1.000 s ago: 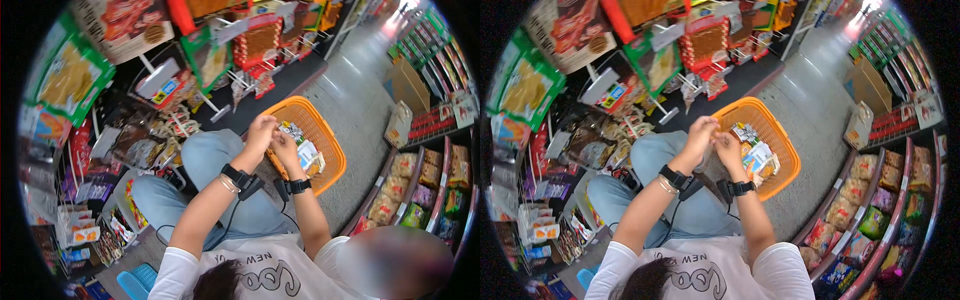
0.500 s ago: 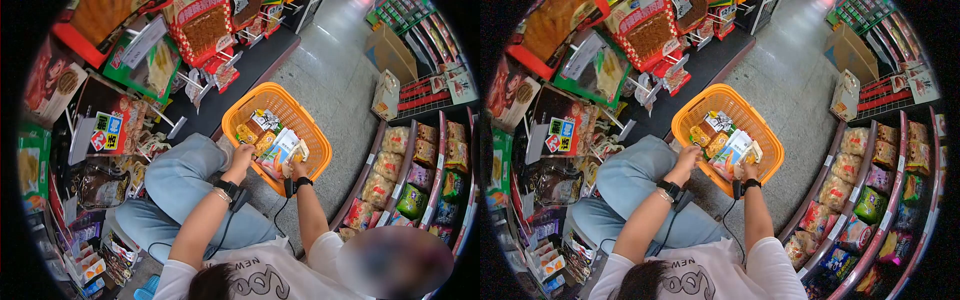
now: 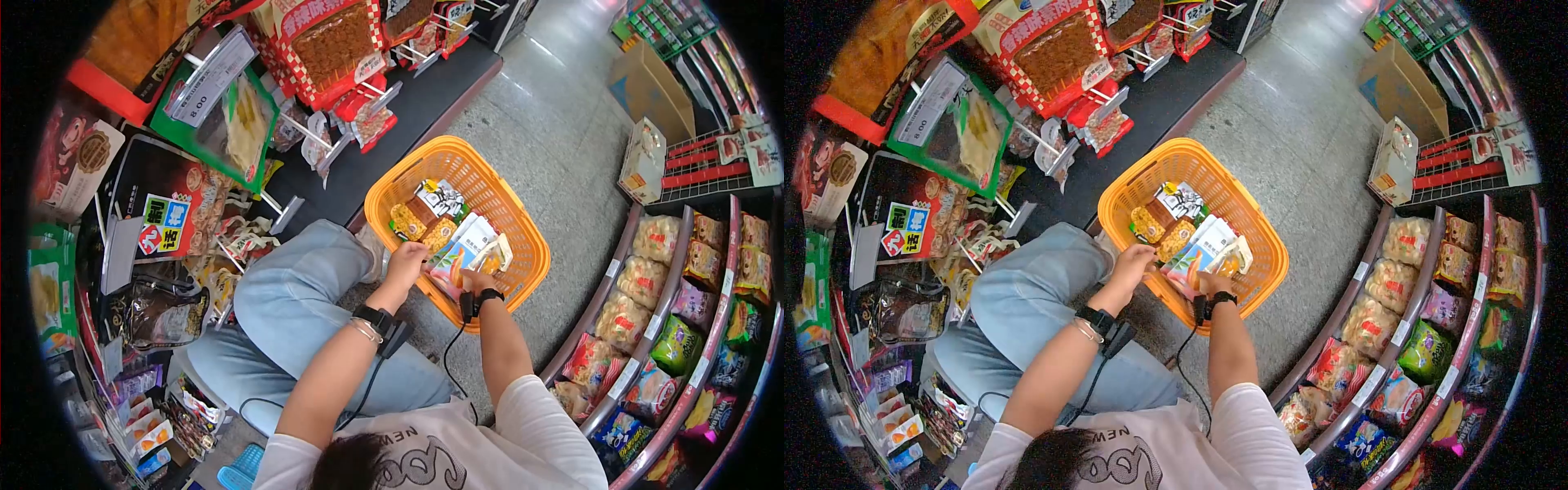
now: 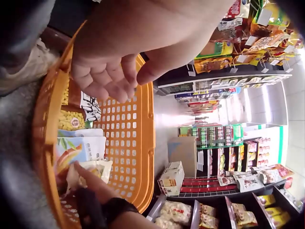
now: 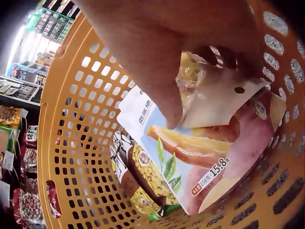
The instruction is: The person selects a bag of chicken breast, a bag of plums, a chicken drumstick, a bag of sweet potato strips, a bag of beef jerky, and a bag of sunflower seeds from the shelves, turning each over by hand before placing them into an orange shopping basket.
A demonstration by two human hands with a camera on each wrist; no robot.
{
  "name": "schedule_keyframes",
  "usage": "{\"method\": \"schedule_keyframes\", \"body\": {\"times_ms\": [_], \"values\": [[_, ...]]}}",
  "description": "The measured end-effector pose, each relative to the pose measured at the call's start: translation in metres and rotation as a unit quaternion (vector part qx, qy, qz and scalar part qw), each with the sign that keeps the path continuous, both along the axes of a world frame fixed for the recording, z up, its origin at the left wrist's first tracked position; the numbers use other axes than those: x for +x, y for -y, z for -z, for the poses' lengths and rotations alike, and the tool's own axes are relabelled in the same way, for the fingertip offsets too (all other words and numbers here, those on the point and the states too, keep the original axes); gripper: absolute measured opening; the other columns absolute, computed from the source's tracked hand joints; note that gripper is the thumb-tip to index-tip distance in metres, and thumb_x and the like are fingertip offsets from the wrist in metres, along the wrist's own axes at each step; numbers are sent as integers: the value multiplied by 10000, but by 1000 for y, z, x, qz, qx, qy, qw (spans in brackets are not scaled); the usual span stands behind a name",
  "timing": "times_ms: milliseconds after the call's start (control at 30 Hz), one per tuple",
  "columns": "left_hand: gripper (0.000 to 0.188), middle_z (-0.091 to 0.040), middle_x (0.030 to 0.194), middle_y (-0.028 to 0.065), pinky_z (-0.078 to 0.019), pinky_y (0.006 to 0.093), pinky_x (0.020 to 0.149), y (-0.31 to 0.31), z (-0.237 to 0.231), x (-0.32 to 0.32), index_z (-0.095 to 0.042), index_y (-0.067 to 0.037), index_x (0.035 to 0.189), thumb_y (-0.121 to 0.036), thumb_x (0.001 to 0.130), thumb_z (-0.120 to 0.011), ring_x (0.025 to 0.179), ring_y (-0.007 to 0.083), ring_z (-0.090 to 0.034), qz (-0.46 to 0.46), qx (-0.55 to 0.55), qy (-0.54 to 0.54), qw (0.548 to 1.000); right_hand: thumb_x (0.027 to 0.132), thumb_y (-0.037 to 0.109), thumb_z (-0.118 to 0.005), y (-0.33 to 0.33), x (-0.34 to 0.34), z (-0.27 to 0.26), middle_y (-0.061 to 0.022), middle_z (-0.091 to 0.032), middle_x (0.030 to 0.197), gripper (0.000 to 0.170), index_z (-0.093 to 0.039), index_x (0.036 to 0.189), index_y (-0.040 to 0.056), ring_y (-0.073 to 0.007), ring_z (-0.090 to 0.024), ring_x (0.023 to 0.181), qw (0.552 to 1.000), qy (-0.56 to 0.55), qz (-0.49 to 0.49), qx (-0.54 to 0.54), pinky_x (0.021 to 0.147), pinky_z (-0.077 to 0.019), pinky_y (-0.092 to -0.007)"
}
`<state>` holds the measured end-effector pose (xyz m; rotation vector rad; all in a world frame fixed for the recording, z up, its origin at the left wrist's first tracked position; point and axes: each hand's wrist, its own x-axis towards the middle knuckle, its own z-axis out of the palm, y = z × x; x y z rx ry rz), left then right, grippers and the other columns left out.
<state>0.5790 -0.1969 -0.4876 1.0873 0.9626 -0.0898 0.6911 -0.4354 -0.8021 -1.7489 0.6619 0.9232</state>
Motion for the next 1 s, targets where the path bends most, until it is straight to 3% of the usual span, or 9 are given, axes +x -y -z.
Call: {"method": "schedule_keyframes", "body": {"times_ms": [67,200,300,400,433,567,700,800,1000], "values": [[193,-623,954,7,-441,283,695,-3,2,-4,-566,-102,1042,-224,901,-515,814,116,-574,2,11,-3,1000,625,285,-800,-7,0,-54,-125,-640,965,626,-564,1087,-65,-219,-611,799,997,-45,-49,-28,663,-498,-326],[199,-627,958,12,-442,292,694,-7,17,-8,-555,-104,1054,-225,906,-500,812,127,-573,-8,23,-3,1000,692,92,-718,2,5,-46,-97,-615,798,322,-570,965,7,-234,-606,616,997,-10,-79,21,481,-494,-358],[208,-623,900,35,-434,237,605,-8,13,-12,-585,-55,1017,-199,877,-534,724,121,-574,-36,13,-4,999,678,46,-701,-26,-8,-162,-113,-616,811,358,-555,1000,-8,-235,-625,650,994,61,88,-21,502,-506,-358],[227,-619,904,16,-430,249,611,-7,8,-17,-584,-80,1029,-239,872,-542,743,114,-567,-30,-2,3,1000,646,-9,-702,-6,3,-165,-137,-620,863,459,-528,1071,-23,-238,-638,705,989,91,-19,111,531,-513,-380],[234,-617,920,15,-433,259,628,-7,6,-19,-583,-84,1039,-242,869,-548,765,116,-565,-24,-12,7,1000,624,-30,-720,-11,5,-194,-141,-613,959,599,-469,1167,-40,-227,-633,784,990,86,-114,20,603,-523,-374],[314,-607,1013,20,-443,306,731,-11,-4,-26,-560,-99,1115,-284,863,-586,898,137,-562,-5,-41,40,998,631,6,-758,-36,-14,-258,-139,-600,1035,617,-450,1163,-38,-206,-606,925,955,205,-212,46,747,-509,-305],[462,-579,1133,32,-431,361,866,-10,-48,-26,-500,-99,1219,-349,857,-637,1077,171,-533,-46,-12,93,995,630,-74,-739,-80,-44,-347,-87,-593,1023,608,-444,1155,9,-179,-591,949,918,248,-214,225,843,-485,-304],[478,-568,1160,34,-452,366,878,-20,-80,-33,-468,-78,1240,-316,866,-648,1101,173,-536,-80,-58,250,963,623,-54,-758,-109,-67,-388,-70,-593,1028,620,-445,1154,21,-169,-582,976,871,275,-250,322,867,-472,-294],[256,-622,1008,43,-498,262,781,-43,-131,-68,-560,-43,1070,-166,866,-655,884,110,-603,-117,9,323,939,850,37,-648,-141,-93,-455,-54,-611,990,232,-523,1042,4,-112,-595,890,838,190,-268,436,811,-500,-271]]}}
